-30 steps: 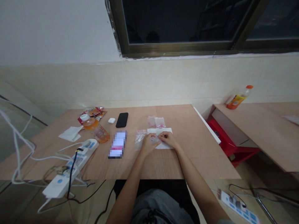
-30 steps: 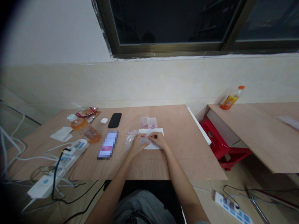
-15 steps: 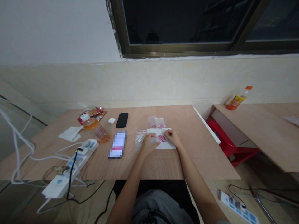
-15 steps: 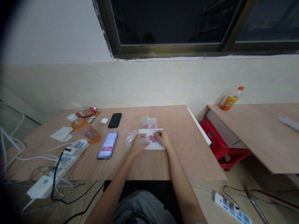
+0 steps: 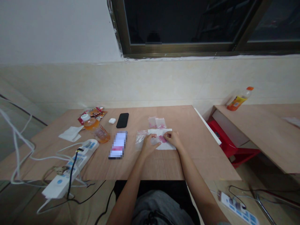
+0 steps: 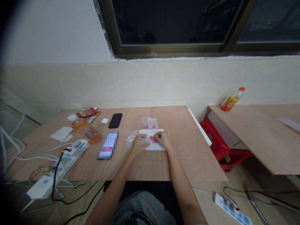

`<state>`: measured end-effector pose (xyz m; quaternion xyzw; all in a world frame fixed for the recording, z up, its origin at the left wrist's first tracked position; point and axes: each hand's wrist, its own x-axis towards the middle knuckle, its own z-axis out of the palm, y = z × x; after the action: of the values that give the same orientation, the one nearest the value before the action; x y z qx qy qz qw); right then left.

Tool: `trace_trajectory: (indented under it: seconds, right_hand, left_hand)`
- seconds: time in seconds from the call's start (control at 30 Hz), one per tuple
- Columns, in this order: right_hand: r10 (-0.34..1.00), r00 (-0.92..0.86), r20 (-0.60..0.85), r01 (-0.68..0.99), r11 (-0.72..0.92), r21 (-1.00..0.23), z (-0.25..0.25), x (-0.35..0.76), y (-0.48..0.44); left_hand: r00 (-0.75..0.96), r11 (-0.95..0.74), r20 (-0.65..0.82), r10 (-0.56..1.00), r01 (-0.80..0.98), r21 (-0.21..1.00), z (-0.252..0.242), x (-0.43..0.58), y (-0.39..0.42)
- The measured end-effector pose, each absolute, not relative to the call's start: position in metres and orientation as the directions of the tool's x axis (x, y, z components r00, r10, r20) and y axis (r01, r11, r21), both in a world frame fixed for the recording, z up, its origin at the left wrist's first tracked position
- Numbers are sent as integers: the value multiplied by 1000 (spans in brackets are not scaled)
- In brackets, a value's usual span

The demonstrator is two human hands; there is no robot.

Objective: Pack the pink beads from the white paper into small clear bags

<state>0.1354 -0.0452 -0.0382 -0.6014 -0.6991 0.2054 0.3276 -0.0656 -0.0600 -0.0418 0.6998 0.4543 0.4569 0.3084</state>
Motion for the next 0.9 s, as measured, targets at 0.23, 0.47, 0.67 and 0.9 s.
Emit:
trace_trajectory:
  seconds: [0.23, 0.47, 0.67, 0.9]
  right_hand:
    - [980, -49, 194, 720, 169, -673, -40, 136, -44]
    - [975, -20, 221, 683, 175, -709, -41, 135, -44]
    - [976, -31, 218, 460, 207, -863, -50, 127, -41]
    - [972, -123, 199, 352, 230, -907, -54, 115, -42]
  left_hand:
    - [177, -399, 357, 917, 367, 841, -41, -66, -60]
    - [180, -397, 355, 917, 373, 838, -42, -66, -60]
    - [175, -406, 367, 914, 370, 835, -44, -66, -59]
    - [179, -434, 395, 901, 379, 818, -50, -67, -57]
